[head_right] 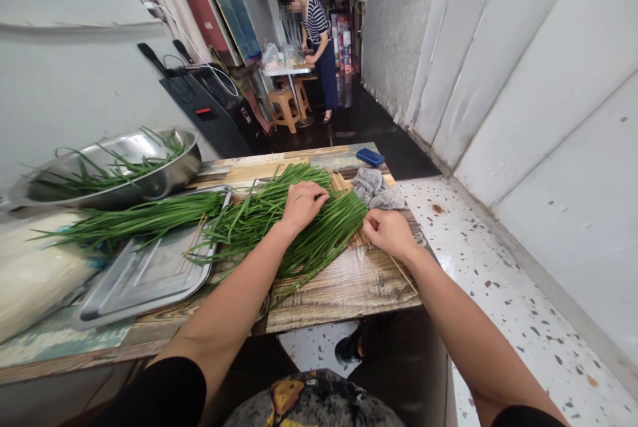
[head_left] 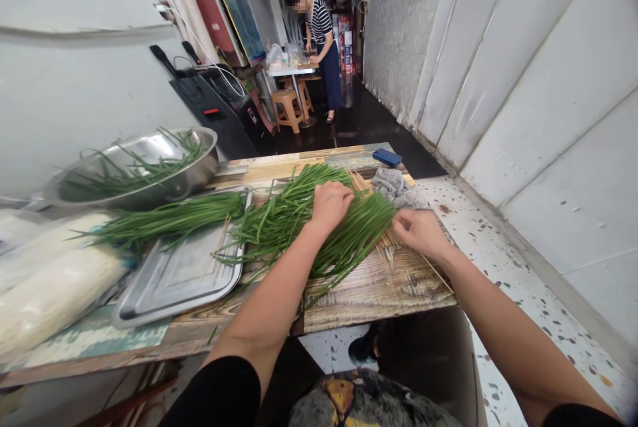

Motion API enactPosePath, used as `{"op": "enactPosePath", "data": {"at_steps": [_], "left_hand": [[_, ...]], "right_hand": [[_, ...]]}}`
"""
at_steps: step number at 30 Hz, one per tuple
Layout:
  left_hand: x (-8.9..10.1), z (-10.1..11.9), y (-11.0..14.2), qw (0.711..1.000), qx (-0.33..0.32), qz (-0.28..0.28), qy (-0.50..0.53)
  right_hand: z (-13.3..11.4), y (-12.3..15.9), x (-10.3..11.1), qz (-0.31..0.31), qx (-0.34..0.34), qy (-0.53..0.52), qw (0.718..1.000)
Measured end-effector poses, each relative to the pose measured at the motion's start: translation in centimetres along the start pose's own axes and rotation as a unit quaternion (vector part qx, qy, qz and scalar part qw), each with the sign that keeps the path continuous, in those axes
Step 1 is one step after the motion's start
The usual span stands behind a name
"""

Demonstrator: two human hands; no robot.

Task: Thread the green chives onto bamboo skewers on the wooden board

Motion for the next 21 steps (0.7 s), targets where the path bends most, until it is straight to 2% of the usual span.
{"op": "enactPosePath", "data": {"at_steps": [5, 13, 21], "left_hand": [[-0.1, -0.9, -0.3, 0.989, 0.066, -0.003, 0.131], [-0.3, -2.3, -0.5, 0.975, 0.105, 0.027, 0.196], [-1.1, -2.5, -0.7, 0.947, 0.138, 0.057, 0.284]], "right_hand": [[0.1, 0.0, -0.2, 0.010, 0.024, 0.016, 1.000], [-0.1, 0.1, -0.2, 0.027, 0.046, 0.015, 0.998], [-0.2, -0.1, -0.2, 0.023, 0.044, -0.017, 0.999]]}}
Point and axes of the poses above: each hand's wrist, its own y-axis away from the middle knuckle, its own x-axis out of the back of the hand, z = x × y, the point moved 8 cm from there along -y, towards the middle knuckle, and after that the axes turned 3 degrees about x, right-handed, at the moved point
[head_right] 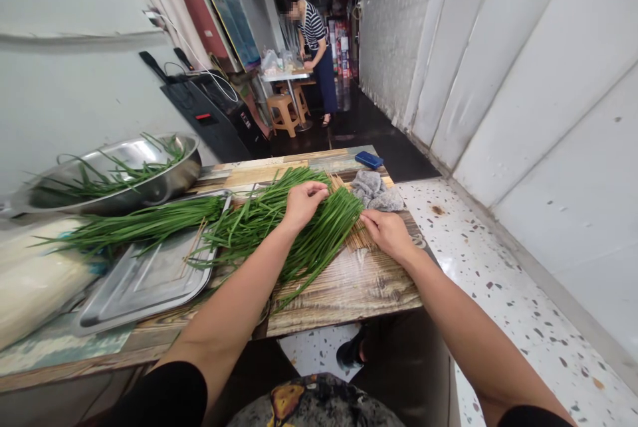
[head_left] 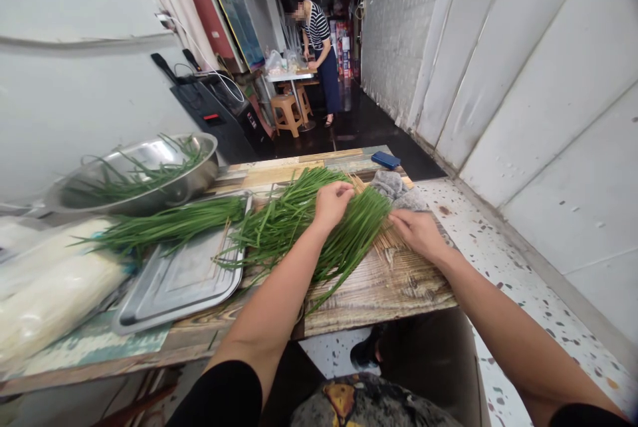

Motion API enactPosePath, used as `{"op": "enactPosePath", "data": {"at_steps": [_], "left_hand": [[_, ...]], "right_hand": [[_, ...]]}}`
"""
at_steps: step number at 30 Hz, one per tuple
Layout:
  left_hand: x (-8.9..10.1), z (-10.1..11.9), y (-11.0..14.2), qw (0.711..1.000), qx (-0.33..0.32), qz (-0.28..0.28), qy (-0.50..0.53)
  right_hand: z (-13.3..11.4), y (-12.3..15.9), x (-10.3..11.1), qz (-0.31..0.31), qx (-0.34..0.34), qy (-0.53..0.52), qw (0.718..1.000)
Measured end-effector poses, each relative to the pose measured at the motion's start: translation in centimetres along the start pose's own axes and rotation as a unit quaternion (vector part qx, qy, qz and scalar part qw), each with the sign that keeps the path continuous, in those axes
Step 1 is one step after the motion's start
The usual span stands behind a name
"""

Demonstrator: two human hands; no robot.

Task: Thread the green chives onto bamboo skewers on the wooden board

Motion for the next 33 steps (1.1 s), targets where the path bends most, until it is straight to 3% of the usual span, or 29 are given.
{"op": "enactPosePath", "data": {"at_steps": [13, 29, 31, 33], "left_hand": [[-1.1, -0.9, 0.0, 0.991, 0.066, 0.004, 0.114], [-1.1, -0.3, 0.2, 0.996, 0.046, 0.004, 0.080], [-1.2, 0.6, 0.4, 0.999, 0.016, -0.022, 0.040], [-1.6, 1.9, 0.7, 0.995, -0.036, -0.093, -0.011]], "right_hand": [[0.5, 0.0, -0.4, -0.014, -0.026, -0.016, 0.999], [0.4, 0.0, -0.5, -0.011, -0.018, -0.006, 1.000], [0.4, 0.0, -0.6, -0.013, -0.016, 0.006, 1.000], [0.5, 0.0, -0.6, -0.017, -0.017, 0.024, 0.999]]}}
Point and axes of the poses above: each hand's wrist, its own y-axis away from the middle knuckle, its own x-axis out of the back of the hand, z = x × y, the point moved 8 cm from there along -y, towards the middle knuckle, and after that the axes turned 3 degrees about x, right-handed, at the moved point
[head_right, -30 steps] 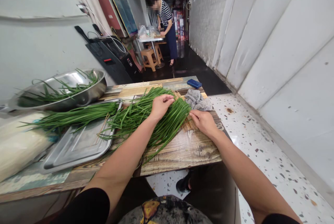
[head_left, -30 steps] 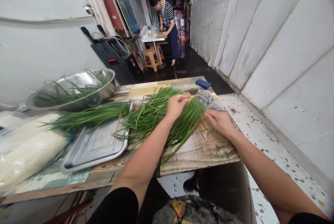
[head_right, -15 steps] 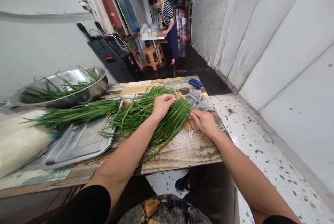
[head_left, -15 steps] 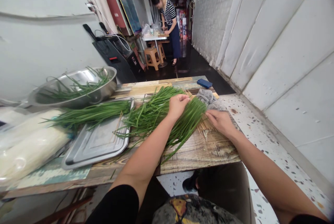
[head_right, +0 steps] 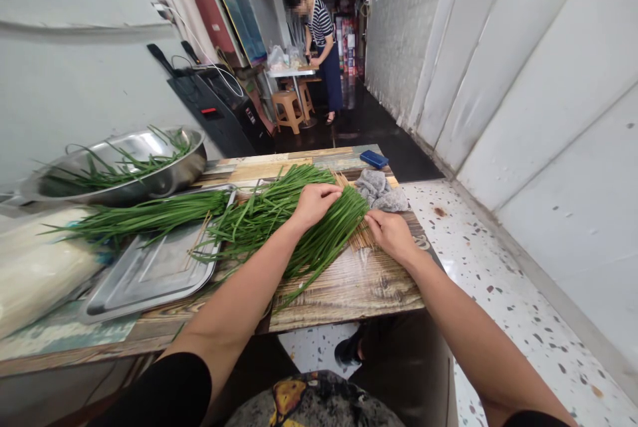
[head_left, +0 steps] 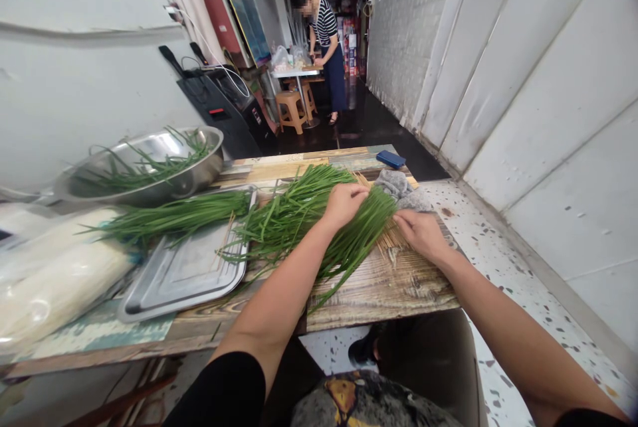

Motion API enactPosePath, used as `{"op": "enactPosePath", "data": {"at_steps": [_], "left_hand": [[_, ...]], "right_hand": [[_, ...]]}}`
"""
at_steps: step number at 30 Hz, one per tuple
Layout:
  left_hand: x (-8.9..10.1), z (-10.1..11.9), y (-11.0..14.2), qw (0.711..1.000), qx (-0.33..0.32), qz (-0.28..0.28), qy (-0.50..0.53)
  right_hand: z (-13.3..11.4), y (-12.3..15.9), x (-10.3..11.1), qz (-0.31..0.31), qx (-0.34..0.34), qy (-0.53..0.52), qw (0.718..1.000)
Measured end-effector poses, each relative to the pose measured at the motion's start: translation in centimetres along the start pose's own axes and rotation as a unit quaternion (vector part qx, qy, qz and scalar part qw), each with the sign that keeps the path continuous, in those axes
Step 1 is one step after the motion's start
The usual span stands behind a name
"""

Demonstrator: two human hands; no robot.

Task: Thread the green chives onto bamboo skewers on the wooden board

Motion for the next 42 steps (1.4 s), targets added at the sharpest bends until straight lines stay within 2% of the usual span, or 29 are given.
{"op": "enactPosePath", "data": {"at_steps": [2, 3, 7, 11, 17, 22, 26, 31, 36, 42], "left_hand": [[-0.1, 0.9, 0.2, 0.996, -0.044, -0.061, -0.055], [0.4, 1.1, 0.2, 0.994, -0.050, -0.058, -0.084], [3.1, 0.7, 0.1, 0.975, -0.029, 0.051, -0.213], [1.9, 0.3, 0.2, 0.960, -0.055, 0.004, -0.276], [0.5, -0.4, 0.4, 0.939, -0.049, -0.045, -0.337], [-0.1, 0.2, 0.4, 0.930, -0.071, -0.050, -0.356], [0.3, 0.5, 0.4, 0.942, -0.066, -0.012, -0.329], [1.5, 0.5, 0.2, 0.981, -0.041, 0.045, -0.183], [1.7, -0.4, -0.2, 0.995, 0.003, 0.046, -0.086], [1.9, -0.6, -0.3, 0.997, 0.015, 0.043, -0.069]], "right_hand": [[0.1, 0.0, 0.1, -0.001, -0.004, 0.010, 1.000], [0.1, 0.0, 0.2, -0.001, -0.005, 0.011, 1.000], [0.1, 0.0, 0.4, -0.011, 0.001, 0.002, 1.000], [0.5, 0.0, 0.2, -0.033, -0.003, -0.004, 0.999], [0.6, 0.0, -0.1, -0.055, -0.007, -0.001, 0.998], [0.6, 0.0, 0.0, -0.052, -0.001, 0.008, 0.999], [0.5, 0.0, 0.0, -0.048, 0.000, -0.005, 0.999], [0.2, 0.0, 0.2, -0.029, 0.000, -0.016, 0.999], [0.0, 0.2, 0.5, -0.014, 0.003, -0.013, 1.000], [0.0, 0.1, 0.5, -0.011, 0.009, -0.005, 1.000]]}}
Point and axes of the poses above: each hand's wrist, its own y-axis away from the middle knuckle, its own x-axis out of the back of the hand, z = x × y, the point moved 8 cm from there along -y, towards the middle knuckle, and after that the axes turned 3 degrees about x, right-handed, at the moved point
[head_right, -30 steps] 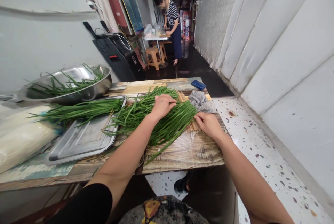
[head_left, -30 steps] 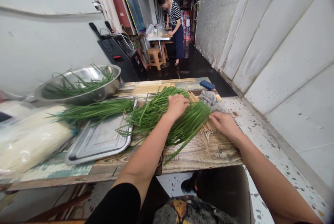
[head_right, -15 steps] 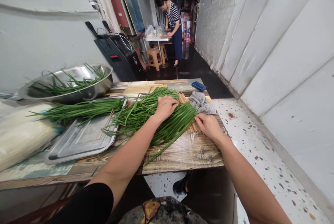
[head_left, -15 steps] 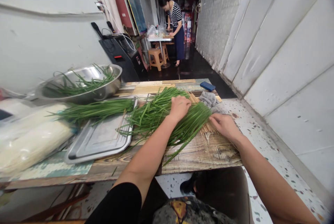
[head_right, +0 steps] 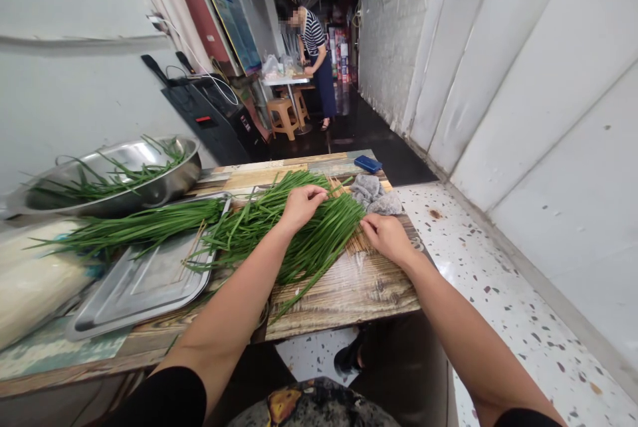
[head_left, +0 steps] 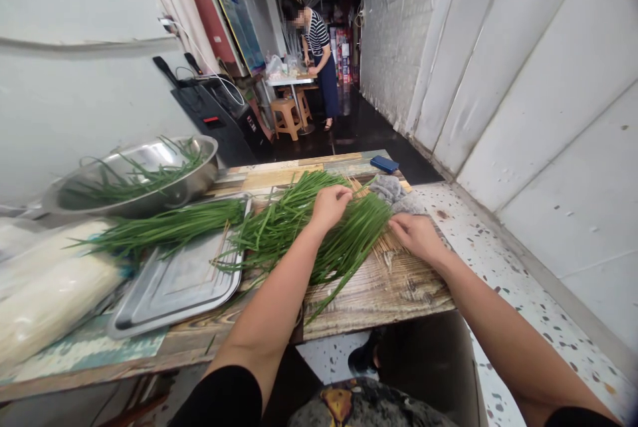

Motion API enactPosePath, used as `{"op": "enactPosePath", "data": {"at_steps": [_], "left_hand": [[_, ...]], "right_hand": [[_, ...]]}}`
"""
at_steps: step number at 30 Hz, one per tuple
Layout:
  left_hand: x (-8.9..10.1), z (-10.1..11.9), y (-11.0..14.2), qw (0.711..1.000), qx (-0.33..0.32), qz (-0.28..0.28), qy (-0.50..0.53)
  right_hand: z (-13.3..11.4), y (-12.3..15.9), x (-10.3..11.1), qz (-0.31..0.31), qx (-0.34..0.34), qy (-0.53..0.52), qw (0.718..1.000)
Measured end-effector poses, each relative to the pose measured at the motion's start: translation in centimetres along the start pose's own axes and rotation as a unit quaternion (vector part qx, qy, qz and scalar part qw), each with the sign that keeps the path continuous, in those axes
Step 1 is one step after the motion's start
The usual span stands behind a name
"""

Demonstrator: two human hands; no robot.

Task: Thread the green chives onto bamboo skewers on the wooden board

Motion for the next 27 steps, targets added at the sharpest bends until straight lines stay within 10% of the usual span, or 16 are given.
{"op": "enactPosePath", "data": {"at_steps": [27], "left_hand": [[-0.8, 3.1, 1.3, 0.974, -0.143, -0.016, -0.173]], "right_hand": [[-0.1, 0.1, 0.0, 0.011, -0.003, -0.002, 1.000]]}}
Point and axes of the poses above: each hand's wrist, its own y-axis away from the middle knuckle, its own x-axis out of the back of the hand, z = x × y, the point moved 8 cm from there along -y, towards the middle knuckle, and after that the axes turned 3 degrees about x, right-handed, at the moved point
